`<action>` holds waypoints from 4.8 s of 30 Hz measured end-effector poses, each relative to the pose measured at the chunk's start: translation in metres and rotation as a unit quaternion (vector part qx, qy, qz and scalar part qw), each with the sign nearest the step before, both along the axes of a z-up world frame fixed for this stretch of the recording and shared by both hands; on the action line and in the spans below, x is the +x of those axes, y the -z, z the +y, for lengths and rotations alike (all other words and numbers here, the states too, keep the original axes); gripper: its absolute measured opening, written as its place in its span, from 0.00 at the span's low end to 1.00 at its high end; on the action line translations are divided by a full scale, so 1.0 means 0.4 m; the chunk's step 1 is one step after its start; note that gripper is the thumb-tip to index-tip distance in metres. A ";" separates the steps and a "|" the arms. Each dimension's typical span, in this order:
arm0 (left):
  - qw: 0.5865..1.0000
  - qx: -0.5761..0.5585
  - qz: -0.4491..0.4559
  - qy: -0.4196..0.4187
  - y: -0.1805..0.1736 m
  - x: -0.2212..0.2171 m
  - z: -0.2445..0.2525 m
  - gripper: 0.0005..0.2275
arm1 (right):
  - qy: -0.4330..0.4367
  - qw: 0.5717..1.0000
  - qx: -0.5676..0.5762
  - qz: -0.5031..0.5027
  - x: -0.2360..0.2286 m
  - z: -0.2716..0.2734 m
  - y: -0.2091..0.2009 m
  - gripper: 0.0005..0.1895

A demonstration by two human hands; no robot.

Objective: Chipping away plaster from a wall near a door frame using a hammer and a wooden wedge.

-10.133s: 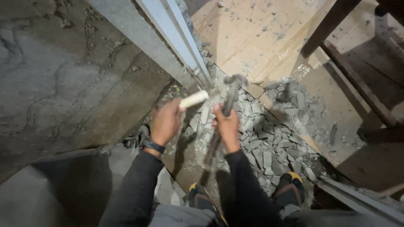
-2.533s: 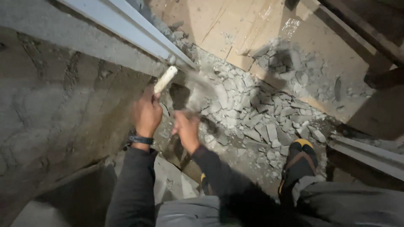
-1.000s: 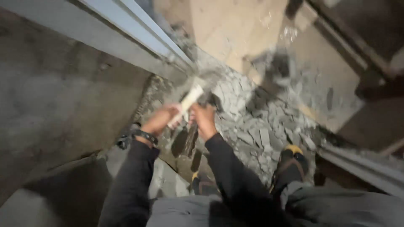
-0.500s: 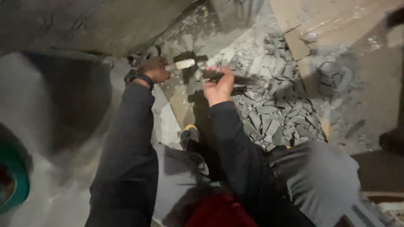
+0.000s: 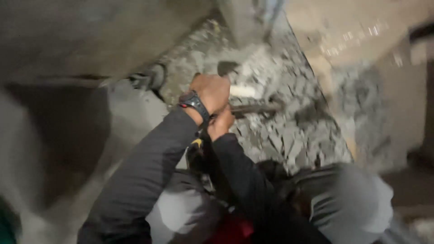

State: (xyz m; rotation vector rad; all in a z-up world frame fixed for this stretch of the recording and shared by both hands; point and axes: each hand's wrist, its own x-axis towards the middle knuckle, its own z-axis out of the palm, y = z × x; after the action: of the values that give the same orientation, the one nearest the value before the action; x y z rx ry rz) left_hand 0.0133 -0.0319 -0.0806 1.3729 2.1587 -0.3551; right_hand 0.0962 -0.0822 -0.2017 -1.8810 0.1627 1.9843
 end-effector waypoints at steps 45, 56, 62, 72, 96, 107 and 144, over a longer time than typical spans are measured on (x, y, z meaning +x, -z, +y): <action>0.973 0.207 -0.058 -0.088 -0.329 0.070 0.065 0.14 | 0.011 0.958 0.170 0.229 0.134 0.120 -0.389 0.15; 0.969 0.177 0.168 0.034 -0.238 -0.062 0.018 0.12 | 0.082 0.964 0.092 0.234 0.064 0.070 -0.353 0.20; 0.964 0.259 0.065 0.003 -0.247 -0.086 0.023 0.09 | 0.152 0.954 0.108 0.234 0.001 0.054 -0.394 0.18; 0.959 0.274 0.073 0.015 -0.228 -0.091 0.019 0.10 | 0.196 0.947 0.126 0.220 -0.035 0.038 -0.433 0.15; 0.950 0.294 0.100 -0.026 -0.206 -0.095 0.033 0.12 | 0.210 0.937 0.260 0.097 -0.027 0.038 -0.296 0.06; 0.955 0.273 0.108 -0.048 -0.249 -0.054 0.045 0.10 | 0.182 0.929 0.288 0.145 0.000 0.039 -0.312 0.04; 0.974 0.010 -0.214 0.074 -0.315 0.043 -0.001 0.07 | 0.263 0.876 0.302 0.269 0.133 0.096 -0.173 0.21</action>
State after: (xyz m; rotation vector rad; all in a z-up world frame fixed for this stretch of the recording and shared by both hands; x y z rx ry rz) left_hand 0.0306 -0.0324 0.0453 1.4698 1.7164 -0.0796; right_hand 0.1495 -0.0437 -0.1325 -0.7638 0.1593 1.8171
